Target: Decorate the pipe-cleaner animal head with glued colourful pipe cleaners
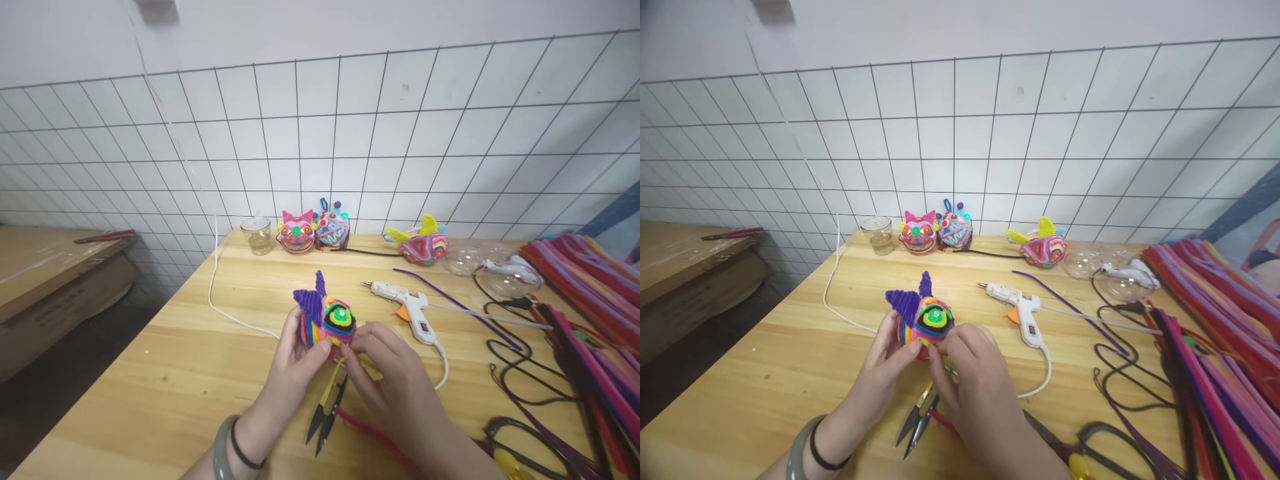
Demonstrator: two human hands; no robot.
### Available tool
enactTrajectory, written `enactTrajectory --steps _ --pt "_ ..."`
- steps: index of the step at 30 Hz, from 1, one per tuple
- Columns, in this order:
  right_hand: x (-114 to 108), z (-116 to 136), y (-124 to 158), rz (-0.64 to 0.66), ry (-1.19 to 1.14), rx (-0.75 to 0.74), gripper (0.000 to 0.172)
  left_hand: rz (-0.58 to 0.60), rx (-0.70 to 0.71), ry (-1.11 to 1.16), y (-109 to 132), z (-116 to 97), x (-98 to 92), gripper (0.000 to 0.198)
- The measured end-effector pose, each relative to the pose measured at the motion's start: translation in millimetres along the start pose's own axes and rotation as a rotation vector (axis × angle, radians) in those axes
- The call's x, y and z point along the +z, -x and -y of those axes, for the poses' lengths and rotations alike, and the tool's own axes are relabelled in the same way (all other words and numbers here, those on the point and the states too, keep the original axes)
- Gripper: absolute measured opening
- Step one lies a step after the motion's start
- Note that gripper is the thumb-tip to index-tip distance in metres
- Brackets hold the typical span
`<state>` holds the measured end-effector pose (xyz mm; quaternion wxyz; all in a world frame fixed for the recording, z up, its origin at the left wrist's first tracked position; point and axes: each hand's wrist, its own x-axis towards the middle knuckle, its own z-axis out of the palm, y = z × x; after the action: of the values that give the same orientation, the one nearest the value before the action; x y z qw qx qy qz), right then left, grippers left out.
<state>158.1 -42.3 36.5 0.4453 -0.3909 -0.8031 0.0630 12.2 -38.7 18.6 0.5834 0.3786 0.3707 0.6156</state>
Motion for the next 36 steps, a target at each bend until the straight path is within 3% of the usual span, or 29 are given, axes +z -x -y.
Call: enactTrajectory --steps 10,24,36 --pt "-5.1 0.6 0.6 0.055 -0.049 0.016 0.013 -0.046 -0.05 0.049 -4.6 3.7 -5.1 0.05" --pt "-6.5 -3.3 -1.0 0.073 -0.135 0.106 0.015 0.061 -0.083 0.142 -3.4 -0.3 -4.6 0.043" --pt "-8.9 -3.3 -2.0 0.108 -0.18 0.169 0.017 0.065 -0.121 0.167 -4.1 -0.7 -4.4 0.045"
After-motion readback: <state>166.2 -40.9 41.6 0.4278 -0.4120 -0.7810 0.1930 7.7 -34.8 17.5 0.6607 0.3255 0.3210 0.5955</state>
